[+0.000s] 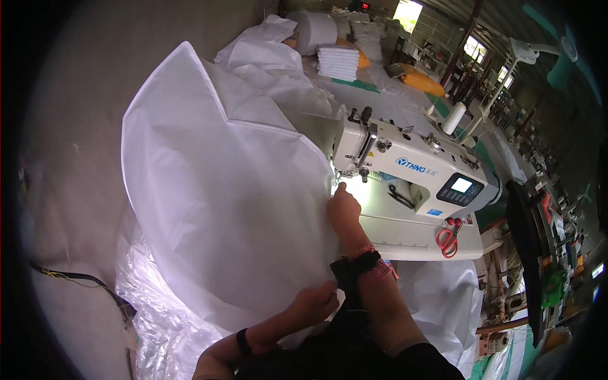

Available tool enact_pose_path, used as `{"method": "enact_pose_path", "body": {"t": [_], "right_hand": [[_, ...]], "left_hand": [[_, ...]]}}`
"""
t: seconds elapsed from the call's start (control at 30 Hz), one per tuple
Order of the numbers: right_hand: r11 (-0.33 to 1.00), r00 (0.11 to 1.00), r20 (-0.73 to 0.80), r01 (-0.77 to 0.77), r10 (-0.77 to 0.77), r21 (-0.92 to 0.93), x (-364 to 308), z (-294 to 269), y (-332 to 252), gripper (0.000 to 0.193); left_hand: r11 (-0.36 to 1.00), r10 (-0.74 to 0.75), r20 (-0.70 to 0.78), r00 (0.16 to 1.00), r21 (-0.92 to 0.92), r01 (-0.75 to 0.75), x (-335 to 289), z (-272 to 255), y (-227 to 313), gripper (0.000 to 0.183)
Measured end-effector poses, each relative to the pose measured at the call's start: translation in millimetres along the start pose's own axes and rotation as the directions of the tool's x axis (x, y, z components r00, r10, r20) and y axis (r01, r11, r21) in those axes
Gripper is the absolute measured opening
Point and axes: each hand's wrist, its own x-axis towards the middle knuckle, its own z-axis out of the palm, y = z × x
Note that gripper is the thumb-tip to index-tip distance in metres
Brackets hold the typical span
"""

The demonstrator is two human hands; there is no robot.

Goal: Use an industrial sewing machine to join or edge large white plastic/synthetic sheets.

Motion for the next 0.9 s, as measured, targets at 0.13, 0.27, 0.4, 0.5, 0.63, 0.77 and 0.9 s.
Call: {"method": "enact_pose_path", "body": {"t": [0.13,0.27,0.4,0.5,0.63,0.77,0.9], "right_hand": [[0.998,0.998,0.052,0.024,-0.022,-0.054,2,3,6,0.026],[0.993,0.993,0.019,0.119,-0.119,-0.021,-4,8,12,0.034],[0.972,0.981,0.114,0.172,-0.155,-0.159,-7,9,8,0.037],[0.936,0.983,0.143,0.154,-0.113,-0.317,-8,7,1,0.036],[0.878,0.977,0.184,0.183,-0.111,-0.442,-10,0,-5,0.034],[0.87,0.982,0.145,0.177,-0.123,-0.461,-11,-2,-6,0.031],[0.913,0.983,0.158,0.151,-0.097,-0.38,-5,6,0,0.029]], "left_hand": [[0.999,-0.016,0.019,1.0,-0.03,0.016,1,0,-2,0.016],[0.998,-0.015,0.034,0.999,-0.053,0.016,0,-1,-8,0.016],[0.994,-0.03,0.07,0.997,-0.104,0.037,1,-2,-14,0.015],[0.998,-0.028,0.077,0.997,-0.046,0.031,0,-5,-19,0.016],[0.978,-0.122,0.118,0.985,-0.156,0.139,-3,-8,-25,0.017],[0.992,-0.08,0.094,0.992,-0.095,0.089,-2,-8,-26,0.016],[0.993,-0.117,-0.059,0.991,0.021,0.119,11,-13,-20,0.015]]}}
